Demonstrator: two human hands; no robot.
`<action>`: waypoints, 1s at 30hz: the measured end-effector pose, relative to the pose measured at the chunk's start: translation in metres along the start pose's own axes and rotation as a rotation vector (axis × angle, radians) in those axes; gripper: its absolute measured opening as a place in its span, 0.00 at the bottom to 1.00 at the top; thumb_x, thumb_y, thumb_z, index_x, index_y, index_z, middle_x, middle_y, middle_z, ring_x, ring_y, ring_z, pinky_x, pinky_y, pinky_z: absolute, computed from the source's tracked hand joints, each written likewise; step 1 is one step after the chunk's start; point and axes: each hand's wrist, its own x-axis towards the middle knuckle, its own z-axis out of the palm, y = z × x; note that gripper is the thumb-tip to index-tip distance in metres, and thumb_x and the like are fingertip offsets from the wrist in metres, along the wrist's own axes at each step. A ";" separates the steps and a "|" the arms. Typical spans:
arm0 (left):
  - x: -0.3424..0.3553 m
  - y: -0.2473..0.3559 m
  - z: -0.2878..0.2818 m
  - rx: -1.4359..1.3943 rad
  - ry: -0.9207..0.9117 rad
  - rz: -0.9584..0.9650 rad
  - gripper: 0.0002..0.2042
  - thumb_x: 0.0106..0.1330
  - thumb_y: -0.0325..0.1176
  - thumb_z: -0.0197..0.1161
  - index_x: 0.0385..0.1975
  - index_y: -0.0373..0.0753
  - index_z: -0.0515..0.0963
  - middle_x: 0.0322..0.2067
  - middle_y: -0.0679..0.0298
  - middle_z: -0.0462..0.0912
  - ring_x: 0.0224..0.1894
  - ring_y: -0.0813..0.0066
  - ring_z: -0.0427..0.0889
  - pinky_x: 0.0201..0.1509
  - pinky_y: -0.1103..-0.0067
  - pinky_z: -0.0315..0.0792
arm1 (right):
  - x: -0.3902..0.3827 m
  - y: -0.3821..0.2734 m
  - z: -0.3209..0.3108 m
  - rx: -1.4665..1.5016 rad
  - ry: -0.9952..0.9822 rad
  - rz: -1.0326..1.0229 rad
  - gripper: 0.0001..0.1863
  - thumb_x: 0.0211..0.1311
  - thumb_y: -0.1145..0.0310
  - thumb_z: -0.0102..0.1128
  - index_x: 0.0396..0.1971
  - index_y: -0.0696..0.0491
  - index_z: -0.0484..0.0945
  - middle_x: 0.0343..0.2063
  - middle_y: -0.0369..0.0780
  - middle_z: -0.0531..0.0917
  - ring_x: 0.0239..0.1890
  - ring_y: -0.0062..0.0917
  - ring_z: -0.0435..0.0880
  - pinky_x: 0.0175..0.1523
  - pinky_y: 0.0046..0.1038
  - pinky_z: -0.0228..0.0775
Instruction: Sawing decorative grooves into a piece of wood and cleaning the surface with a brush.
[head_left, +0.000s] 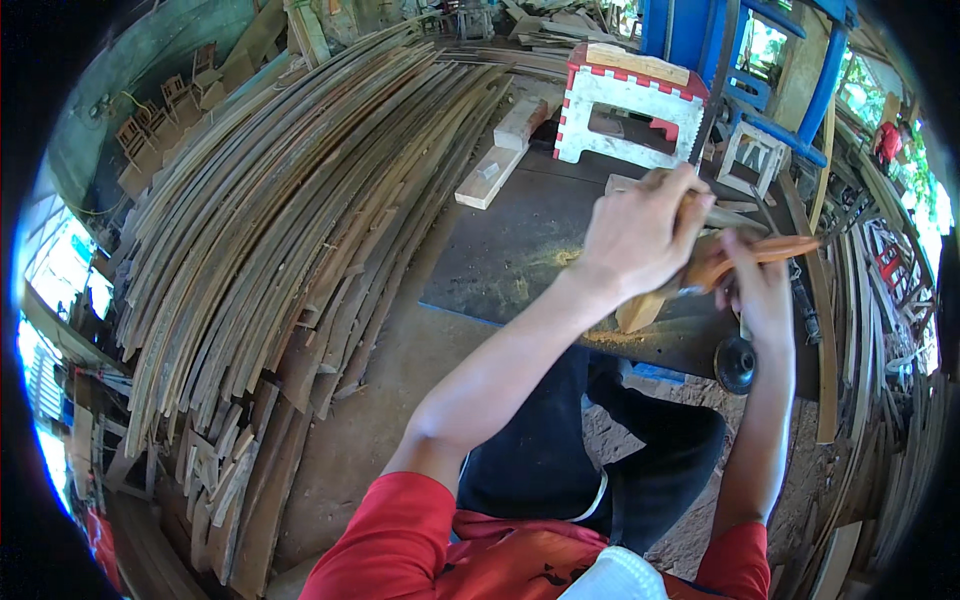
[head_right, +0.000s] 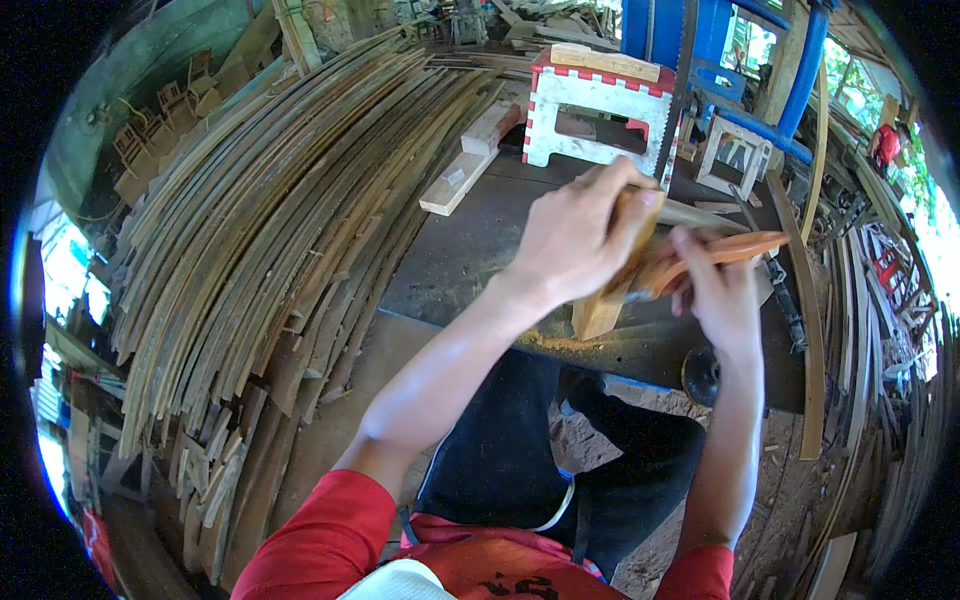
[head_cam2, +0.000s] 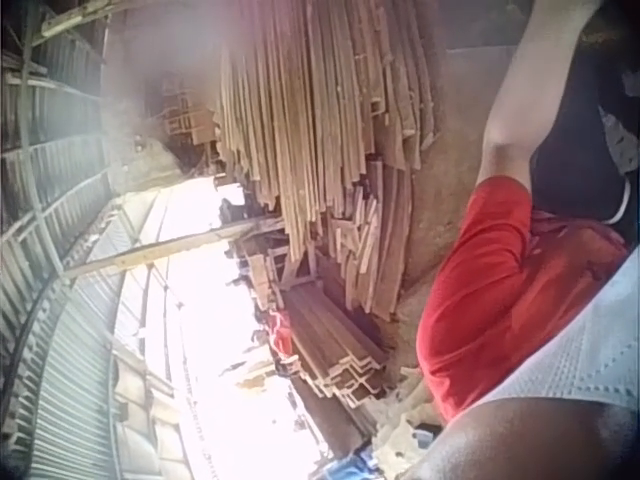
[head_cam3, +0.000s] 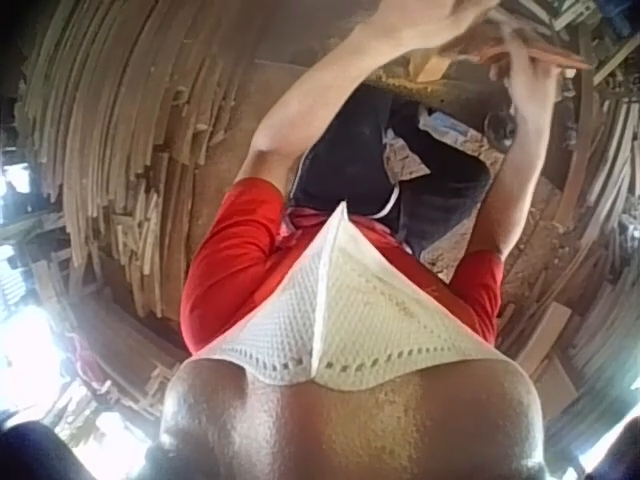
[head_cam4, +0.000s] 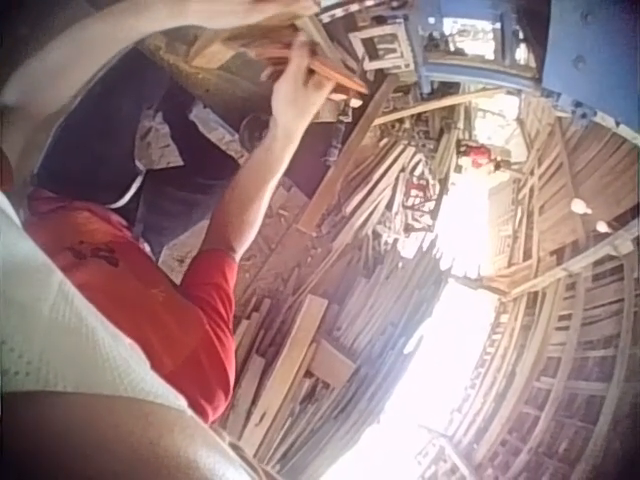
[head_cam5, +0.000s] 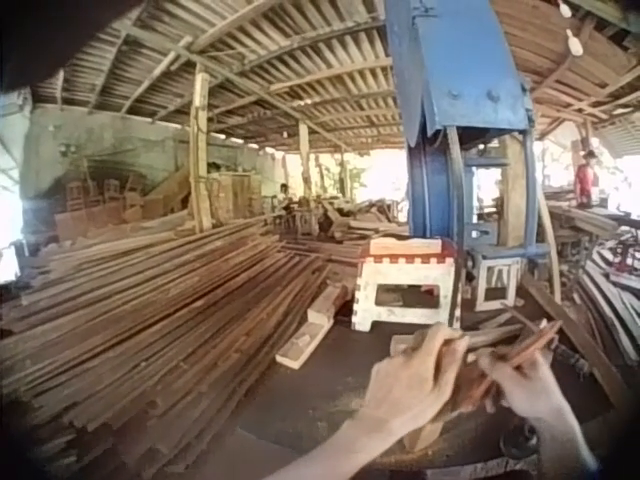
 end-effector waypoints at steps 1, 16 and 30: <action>-0.001 -0.001 0.000 0.006 -0.002 -0.005 0.09 0.80 0.42 0.55 0.46 0.44 0.73 0.35 0.54 0.88 0.31 0.46 0.88 0.35 0.57 0.81 | -0.004 -0.018 0.001 0.047 0.090 0.054 0.21 0.79 0.51 0.57 0.37 0.56 0.82 0.25 0.38 0.84 0.19 0.16 0.80 0.18 0.17 0.57; 0.026 -0.021 -0.015 -0.093 -0.265 0.044 0.11 0.80 0.43 0.58 0.49 0.43 0.75 0.34 0.56 0.87 0.32 0.57 0.87 0.38 0.65 0.78 | 0.017 0.022 -0.027 0.226 0.049 0.028 0.17 0.80 0.55 0.56 0.43 0.56 0.81 0.30 0.37 0.84 0.24 0.18 0.82 0.23 0.18 0.63; 0.010 -0.035 -0.010 -0.088 -0.257 0.193 0.35 0.70 0.57 0.69 0.70 0.43 0.70 0.22 0.54 0.84 0.22 0.58 0.87 0.33 0.66 0.81 | 0.022 -0.002 -0.053 0.191 0.233 -0.083 0.23 0.80 0.49 0.54 0.46 0.58 0.79 0.27 0.39 0.82 0.24 0.22 0.83 0.24 0.22 0.64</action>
